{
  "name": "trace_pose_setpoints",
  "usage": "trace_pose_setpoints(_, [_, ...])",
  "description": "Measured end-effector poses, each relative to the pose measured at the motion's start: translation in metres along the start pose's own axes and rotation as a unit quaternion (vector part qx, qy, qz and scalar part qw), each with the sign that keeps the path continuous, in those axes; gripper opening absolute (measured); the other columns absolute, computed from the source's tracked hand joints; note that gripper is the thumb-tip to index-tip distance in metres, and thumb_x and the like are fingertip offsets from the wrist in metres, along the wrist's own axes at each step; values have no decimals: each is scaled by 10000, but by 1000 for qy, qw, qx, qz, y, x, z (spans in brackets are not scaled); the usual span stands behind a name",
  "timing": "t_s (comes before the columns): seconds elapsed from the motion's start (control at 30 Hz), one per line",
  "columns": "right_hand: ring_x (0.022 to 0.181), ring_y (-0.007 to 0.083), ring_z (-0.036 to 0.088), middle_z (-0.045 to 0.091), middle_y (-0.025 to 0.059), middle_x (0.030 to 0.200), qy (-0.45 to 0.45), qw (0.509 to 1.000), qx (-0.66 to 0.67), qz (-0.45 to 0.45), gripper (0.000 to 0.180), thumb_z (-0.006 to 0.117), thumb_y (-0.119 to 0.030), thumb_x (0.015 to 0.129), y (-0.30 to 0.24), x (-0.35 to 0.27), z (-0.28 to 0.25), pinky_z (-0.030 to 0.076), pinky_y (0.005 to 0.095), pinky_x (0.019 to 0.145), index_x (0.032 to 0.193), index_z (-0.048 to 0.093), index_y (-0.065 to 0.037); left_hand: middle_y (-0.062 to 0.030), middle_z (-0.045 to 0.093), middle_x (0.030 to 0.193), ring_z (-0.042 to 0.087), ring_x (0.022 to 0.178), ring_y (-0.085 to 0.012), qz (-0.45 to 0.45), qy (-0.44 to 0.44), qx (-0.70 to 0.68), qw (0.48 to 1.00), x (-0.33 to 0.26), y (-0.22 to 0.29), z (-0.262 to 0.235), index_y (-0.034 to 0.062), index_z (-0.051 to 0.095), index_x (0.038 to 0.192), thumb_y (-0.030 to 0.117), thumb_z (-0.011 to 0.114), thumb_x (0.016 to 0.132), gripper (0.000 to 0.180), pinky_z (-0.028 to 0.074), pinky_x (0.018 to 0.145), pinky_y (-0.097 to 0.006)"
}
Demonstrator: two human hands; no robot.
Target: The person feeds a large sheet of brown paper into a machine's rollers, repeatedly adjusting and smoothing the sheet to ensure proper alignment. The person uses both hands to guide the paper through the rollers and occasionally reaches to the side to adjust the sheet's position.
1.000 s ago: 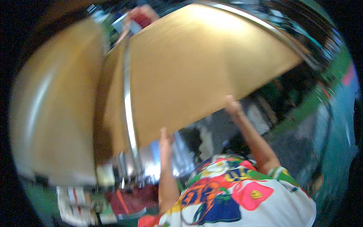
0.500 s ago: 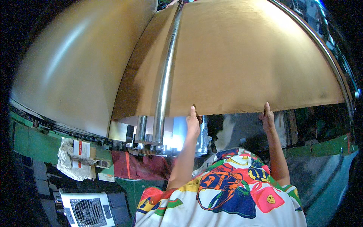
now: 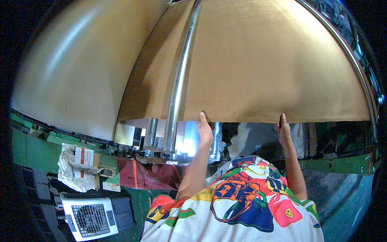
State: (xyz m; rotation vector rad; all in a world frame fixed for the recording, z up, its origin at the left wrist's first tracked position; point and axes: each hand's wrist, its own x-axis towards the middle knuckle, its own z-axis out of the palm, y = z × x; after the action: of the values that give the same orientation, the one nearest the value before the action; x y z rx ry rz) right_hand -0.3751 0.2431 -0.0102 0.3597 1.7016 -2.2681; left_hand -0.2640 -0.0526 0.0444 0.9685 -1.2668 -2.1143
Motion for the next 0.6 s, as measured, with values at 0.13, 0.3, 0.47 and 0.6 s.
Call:
trace_pose_setpoints(0.13, [449, 99, 344, 362, -22, 491, -19, 1000, -11, 5, 457, 443, -507, 852, 5, 2, 3, 264, 249, 444, 555, 404, -162, -88, 552, 1024, 526, 907, -175, 6, 47, 38, 998, 2, 4, 1, -16, 483, 1074, 346, 450, 895, 405, 435, 775, -319])
trace_pose_setpoints(0.3, [475, 109, 353, 372, -16, 516, -40, 998, -30, 41, 472, 446, -536, 836, 12, 3, 5, 270, 259, 460, 558, 396, -158, -86, 559, 1010, 536, 872, -180, 109, 59, 18, 992, 12, -19, 3, -22, 504, 1057, 347, 487, 878, 411, 446, 750, -315])
trace_pose_setpoints(0.47, [458, 96, 314, 339, -31, 527, -50, 999, -13, 16, 411, 413, -470, 881, 8, -6, 20, 249, 239, 452, 623, 410, -150, -89, 579, 943, 538, 797, -151, 121, -57, 66, 989, -16, -52, 60, 9, 549, 985, 309, 572, 827, 340, 434, 722, -284])
trace_pose_setpoints(0.6, [465, 103, 316, 350, -28, 514, -62, 997, -43, 3, 447, 401, -477, 881, 2, -14, 34, 249, 251, 459, 588, 419, -140, -7, 532, 605, 424, 453, -80, -93, -180, 143, 969, -40, -59, 84, 79, 552, 795, 403, 533, 833, 327, 336, 443, -231])
